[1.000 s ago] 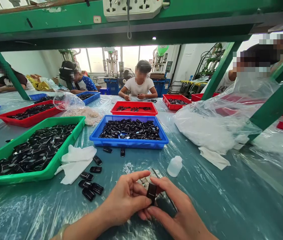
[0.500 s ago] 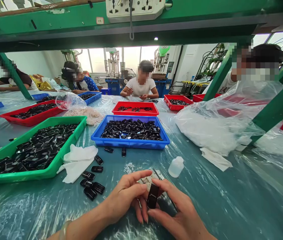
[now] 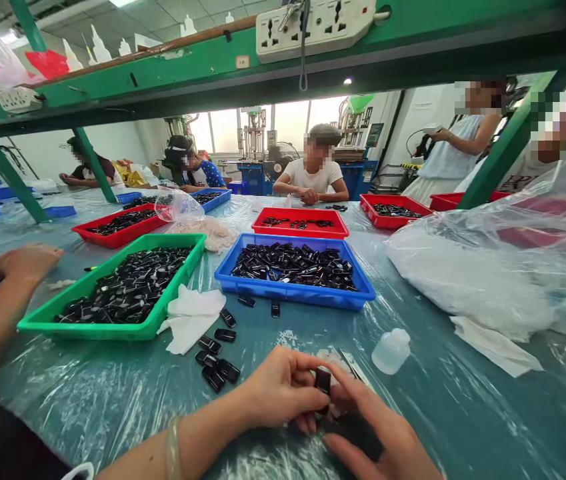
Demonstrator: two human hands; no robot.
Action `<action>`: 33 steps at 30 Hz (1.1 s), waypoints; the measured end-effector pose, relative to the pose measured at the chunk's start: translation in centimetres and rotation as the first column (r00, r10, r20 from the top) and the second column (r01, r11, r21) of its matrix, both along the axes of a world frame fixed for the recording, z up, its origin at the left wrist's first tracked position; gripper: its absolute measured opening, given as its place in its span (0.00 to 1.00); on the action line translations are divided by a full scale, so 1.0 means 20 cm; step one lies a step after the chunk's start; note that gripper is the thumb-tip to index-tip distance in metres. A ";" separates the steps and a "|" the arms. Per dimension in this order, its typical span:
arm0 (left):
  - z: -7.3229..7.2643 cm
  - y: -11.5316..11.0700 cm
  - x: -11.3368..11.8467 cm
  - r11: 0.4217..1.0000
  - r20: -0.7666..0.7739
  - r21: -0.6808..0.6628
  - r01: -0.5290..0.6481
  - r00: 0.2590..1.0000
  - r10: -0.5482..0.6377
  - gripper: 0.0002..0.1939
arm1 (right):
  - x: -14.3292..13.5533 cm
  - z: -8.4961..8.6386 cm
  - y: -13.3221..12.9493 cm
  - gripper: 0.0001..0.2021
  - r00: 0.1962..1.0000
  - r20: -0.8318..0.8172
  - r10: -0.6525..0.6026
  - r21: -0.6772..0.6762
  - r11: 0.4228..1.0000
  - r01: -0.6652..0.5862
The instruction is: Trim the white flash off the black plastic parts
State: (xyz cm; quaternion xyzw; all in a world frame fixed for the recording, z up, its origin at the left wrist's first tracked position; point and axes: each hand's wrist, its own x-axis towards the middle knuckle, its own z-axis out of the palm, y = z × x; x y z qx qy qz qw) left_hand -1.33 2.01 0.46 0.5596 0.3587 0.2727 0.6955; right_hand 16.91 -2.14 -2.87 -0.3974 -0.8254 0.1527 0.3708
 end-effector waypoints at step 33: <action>-0.01 -0.01 -0.02 0.981 0.185 -0.170 0.093 0.981 -0.061 0.19 | -0.03 0.05 -0.02 0.27 0.985 -0.170 -0.042 -0.178 0.984 0.011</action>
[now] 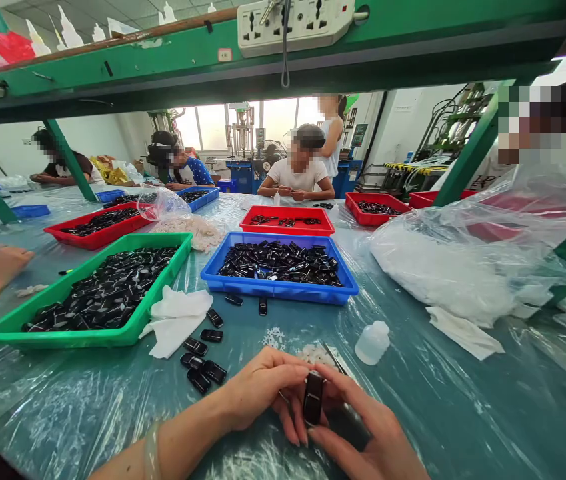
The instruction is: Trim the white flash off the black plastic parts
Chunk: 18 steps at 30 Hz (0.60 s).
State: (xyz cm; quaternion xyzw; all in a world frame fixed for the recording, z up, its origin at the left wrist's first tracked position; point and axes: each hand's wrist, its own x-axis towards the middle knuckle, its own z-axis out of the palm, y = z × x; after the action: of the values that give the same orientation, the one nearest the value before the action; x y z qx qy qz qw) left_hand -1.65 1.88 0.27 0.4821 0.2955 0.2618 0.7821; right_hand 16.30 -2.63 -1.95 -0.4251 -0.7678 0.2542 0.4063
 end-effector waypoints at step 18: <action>0.03 -0.01 0.00 0.997 -0.040 0.057 0.044 0.998 -0.042 0.16 | -0.02 0.06 0.00 0.21 0.997 0.071 0.019 -0.004 1.000 -0.019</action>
State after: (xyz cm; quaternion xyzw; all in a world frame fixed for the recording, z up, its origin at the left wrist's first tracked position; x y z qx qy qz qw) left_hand -1.73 1.63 0.92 0.5160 0.2925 0.2437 0.7673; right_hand 15.84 -2.67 -0.85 -0.4272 -0.7853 0.2442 0.3758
